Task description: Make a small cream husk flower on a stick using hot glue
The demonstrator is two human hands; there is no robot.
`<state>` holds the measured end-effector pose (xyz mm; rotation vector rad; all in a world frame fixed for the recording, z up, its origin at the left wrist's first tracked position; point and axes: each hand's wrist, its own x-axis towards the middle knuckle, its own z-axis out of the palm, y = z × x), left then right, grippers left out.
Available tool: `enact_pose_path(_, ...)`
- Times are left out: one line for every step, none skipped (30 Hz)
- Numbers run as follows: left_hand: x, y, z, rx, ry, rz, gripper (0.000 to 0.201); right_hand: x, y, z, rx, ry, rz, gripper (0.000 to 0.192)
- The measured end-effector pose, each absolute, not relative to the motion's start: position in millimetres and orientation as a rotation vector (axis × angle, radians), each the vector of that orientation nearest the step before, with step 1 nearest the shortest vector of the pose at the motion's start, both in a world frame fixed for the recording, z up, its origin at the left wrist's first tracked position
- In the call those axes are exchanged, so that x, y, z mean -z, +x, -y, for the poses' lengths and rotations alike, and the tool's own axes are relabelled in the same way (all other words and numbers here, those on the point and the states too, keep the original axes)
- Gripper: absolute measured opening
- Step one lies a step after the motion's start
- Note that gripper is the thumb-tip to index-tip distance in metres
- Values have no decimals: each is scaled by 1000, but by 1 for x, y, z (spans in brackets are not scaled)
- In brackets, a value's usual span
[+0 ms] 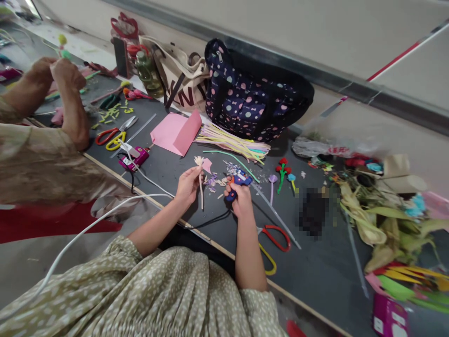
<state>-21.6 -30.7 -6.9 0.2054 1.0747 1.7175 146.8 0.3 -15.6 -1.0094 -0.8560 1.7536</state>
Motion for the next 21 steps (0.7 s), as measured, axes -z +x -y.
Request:
enact_pose_path(8, -23, 30, -1736, 198, -1085, 22, 14, 148, -2, -1768, -990, 814, 25)
enact_pose_path(9, -24, 28, -1750, 190, -1097, 21, 13, 149, -4, -1790, -972, 766, 26)
enact_pose_path(10, -25, 26, -1757, 184, -1110, 21, 12, 150, -5, -1807, -963, 723, 26)
enact_pose_path(11, -26, 24, -1757, 177, -1125, 20, 11, 150, -6, -1817, -967, 695, 25)
enact_pose_path(12, -27, 21, -1745, 169, -1144, 20, 11, 150, -6, -1812, -982, 684, 24)
enact_pose_path(13, -28, 18, -1729, 169, -1162, 19, 11, 150, -6, -1801, -999, 682, 23)
enact_pose_path(13, -29, 14, -1709, 175, -1181, 19, 10, 150, -6, -1788, -1013, 687, 23)
enact_pose_path(14, -30, 11, -1687, 184, -1201, 19, 10, 150, -6, -1777, -1024, 698, 22)
enact_pose_path(13, -32, 7, -1662, 197, -1219, 19, 10, 149, -5, -1766, -1032, 712, 22)
enact_pose_path(13, -33, 2, -1637, 207, -1237, 19, 10, 149, -5, -1760, -1039, 728, 21)
enact_pose_path(12, -34, -2, -1605, 214, -1255, 19, 10, 149, -5, -1755, -1044, 741, 21)
enact_pose_path(11, -35, -7, -1569, 230, -1272, 18, 10, 150, -4, -1753, -1050, 748, 21)
enact_pose_path(11, -36, -12, -1530, 256, -1299, 17, 10, 151, -4, -1751, -1058, 751, 21)
enact_pose_path(10, -37, -16, -1515, 271, -1311, 16, 10, 152, -4, -1749, -1067, 753, 22)
enact_pose_path(10, -37, -21, -1507, 286, -1319, 16, 11, 154, -4, -1747, -1079, 754, 23)
enact_pose_path(11, -38, -25, -1496, 302, -1329, 15, 11, 156, -4, -1747, -1095, 759, 24)
enact_pose_path(12, -38, -28, -1484, 318, -1338, 14, 12, 158, -4, -1746, -1110, 764, 26)
enact_pose_path(13, -39, -31, -1471, 335, -1350, 13, 12, 160, -4, -1747, -1122, 769, 27)
enact_pose_path(14, -39, -33, -1458, 351, -1363, 12, 13, 163, -4, -1747, -1130, 771, 28)
enact_pose_path(16, -40, -35, -1446, 366, -1378, 11, 13, 165, -4, -1749, -1131, 768, 28)
enact_pose_path(17, -41, -37, -1437, 379, -1393, 10, 14, 166, -4, -1754, -1131, 762, 28)
